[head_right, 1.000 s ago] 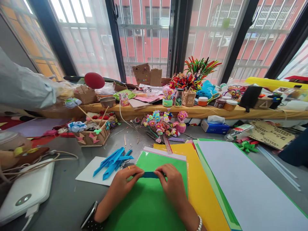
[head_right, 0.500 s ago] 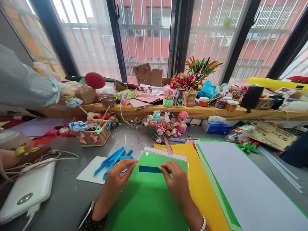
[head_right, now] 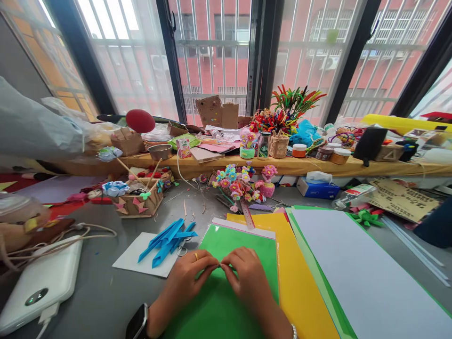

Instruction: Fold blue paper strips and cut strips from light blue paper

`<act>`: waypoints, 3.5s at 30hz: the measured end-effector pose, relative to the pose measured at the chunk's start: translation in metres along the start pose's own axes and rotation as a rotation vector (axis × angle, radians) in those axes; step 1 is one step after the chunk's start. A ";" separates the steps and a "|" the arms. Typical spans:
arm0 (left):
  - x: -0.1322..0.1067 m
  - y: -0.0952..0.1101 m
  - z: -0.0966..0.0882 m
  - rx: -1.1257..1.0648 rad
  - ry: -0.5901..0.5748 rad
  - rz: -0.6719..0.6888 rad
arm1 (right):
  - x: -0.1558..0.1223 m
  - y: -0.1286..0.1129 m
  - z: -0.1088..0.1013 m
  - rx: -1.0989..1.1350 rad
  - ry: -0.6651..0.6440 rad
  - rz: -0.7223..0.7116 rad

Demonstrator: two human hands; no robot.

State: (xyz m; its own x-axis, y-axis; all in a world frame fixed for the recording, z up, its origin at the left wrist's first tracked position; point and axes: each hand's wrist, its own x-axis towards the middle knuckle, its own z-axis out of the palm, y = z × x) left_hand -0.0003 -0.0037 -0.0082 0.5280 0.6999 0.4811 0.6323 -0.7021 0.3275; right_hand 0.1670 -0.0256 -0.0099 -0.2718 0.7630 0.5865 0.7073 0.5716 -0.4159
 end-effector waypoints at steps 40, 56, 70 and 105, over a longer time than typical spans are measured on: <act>0.002 -0.003 -0.003 0.048 0.028 0.022 | -0.001 0.010 -0.003 -0.037 0.015 -0.061; 0.000 -0.003 -0.003 0.073 -0.010 -0.002 | -0.001 0.013 -0.007 -0.002 0.018 0.034; 0.002 -0.012 -0.007 0.137 0.083 -0.056 | -0.001 0.019 -0.009 -0.054 0.047 0.134; 0.004 0.015 -0.014 -0.534 -0.092 -0.175 | 0.004 -0.002 -0.012 0.891 -0.158 0.523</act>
State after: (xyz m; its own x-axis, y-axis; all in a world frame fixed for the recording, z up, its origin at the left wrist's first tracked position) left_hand 0.0033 -0.0133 0.0105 0.5034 0.8035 0.3177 0.3530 -0.5268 0.7732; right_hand 0.1721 -0.0275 0.0013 -0.1977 0.9736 0.1144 0.0414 0.1249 -0.9913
